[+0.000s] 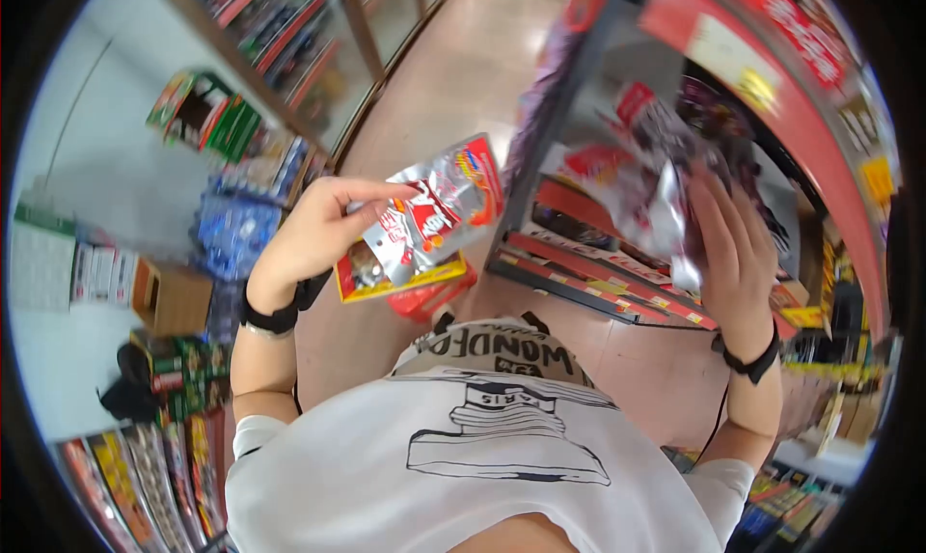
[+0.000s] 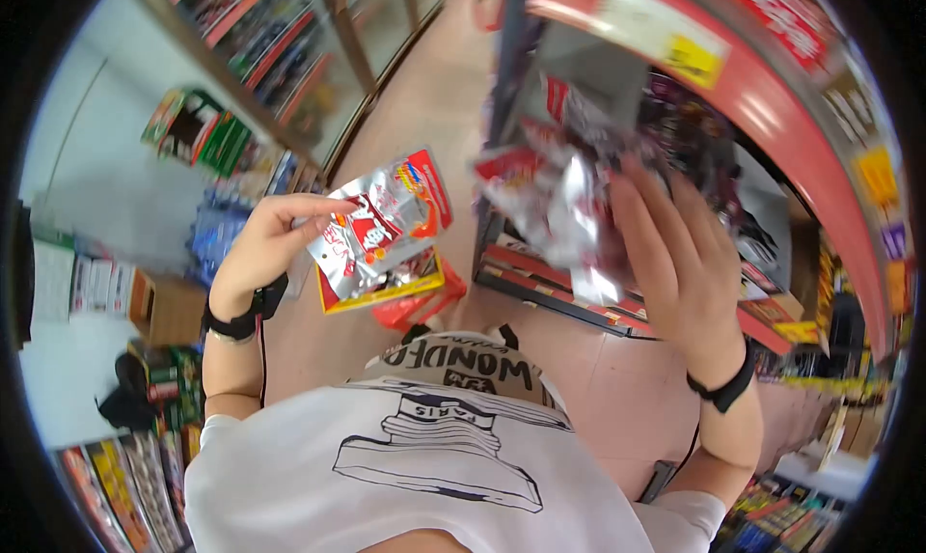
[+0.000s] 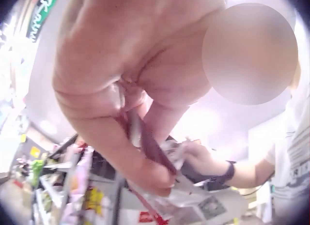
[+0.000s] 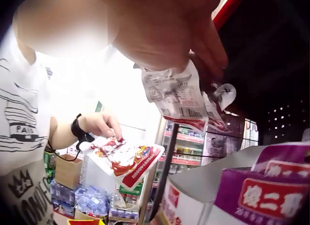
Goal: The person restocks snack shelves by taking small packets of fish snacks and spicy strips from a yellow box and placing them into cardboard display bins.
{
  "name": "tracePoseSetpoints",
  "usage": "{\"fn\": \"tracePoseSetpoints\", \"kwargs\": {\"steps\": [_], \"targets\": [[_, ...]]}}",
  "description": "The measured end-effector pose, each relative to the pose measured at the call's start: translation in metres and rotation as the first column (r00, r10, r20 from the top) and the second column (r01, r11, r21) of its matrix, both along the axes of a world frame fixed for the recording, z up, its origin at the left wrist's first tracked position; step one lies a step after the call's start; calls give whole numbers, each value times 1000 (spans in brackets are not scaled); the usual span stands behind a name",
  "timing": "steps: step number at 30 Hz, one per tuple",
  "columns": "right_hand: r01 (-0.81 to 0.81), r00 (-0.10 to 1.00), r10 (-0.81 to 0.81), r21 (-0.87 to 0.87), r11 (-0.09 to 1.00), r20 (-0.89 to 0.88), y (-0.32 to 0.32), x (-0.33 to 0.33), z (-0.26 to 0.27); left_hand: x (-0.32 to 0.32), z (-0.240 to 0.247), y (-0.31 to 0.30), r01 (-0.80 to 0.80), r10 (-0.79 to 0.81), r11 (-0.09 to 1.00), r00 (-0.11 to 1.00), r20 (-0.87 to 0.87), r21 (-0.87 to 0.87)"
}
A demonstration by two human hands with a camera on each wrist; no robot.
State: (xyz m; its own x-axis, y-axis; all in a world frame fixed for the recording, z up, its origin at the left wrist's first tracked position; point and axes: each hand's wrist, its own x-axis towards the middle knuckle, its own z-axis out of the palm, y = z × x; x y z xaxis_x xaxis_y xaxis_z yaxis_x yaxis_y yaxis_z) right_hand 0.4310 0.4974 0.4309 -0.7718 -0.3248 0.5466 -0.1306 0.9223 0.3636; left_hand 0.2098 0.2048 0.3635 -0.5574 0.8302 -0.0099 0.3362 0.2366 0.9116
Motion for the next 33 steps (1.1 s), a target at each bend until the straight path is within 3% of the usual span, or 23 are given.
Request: {"fn": "tracePoseSetpoints", "kwargs": {"steps": [4,6,8,12,13,14,15,16,18,20,21,26,28,29,30,33], "targets": [[-284,951,302,-202,937,67,-33,-15,-37,-27,-81,-50,-186,188,982,968,168,-28],[-324,905,388,-311,893,172,-55,-35,-57,-39,-132,-75,-324,376,926,840,390,-195],[-308,837,465,-455,836,287,-79,-68,-88,-49,-200,-98,-397,481,876,768,423,-275],[-107,732,551,-732,673,401,-111,-131,-189,-47,-289,-112,-518,683,730,588,433,-447],[34,693,489,-701,712,530,-117,-145,-218,-46,-303,-113,-511,681,731,588,436,-452],[170,632,423,-649,741,649,-124,-159,-246,-45,-315,-113,-516,710,704,483,513,-488],[180,628,421,-649,739,654,-130,-168,-271,-45,-326,-113,-515,729,677,368,577,-526],[220,620,413,-653,725,667,-136,-177,-295,-45,-339,-112,-507,727,679,365,581,-531],[269,606,403,-653,708,686,-148,-188,-345,-45,-366,-110,-503,734,653,237,636,-567],[312,605,349,-616,723,716,-160,-194,-396,-43,-386,-110,-463,740,656,239,628,-597],[223,684,367,-659,718,631,-165,-196,-422,-42,-392,-109,-452,733,659,210,646,-601],[445,633,245,-604,662,735,-196,-210,-449,-38,-411,-107,-381,653,723,105,750,-577],[543,496,213,-492,681,842,-206,-212,-462,-36,-416,-104,-347,643,741,119,757,-575],[461,489,278,-516,721,826,-207,-210,-467,-32,-418,-103,-371,628,740,83,774,-561],[499,396,301,-478,722,868,-210,-207,-470,-28,-420,-101,-394,610,739,46,791,-547],[506,378,351,-508,697,857,-213,-195,-475,-24,-428,-104,-351,548,794,58,835,-497]]}}
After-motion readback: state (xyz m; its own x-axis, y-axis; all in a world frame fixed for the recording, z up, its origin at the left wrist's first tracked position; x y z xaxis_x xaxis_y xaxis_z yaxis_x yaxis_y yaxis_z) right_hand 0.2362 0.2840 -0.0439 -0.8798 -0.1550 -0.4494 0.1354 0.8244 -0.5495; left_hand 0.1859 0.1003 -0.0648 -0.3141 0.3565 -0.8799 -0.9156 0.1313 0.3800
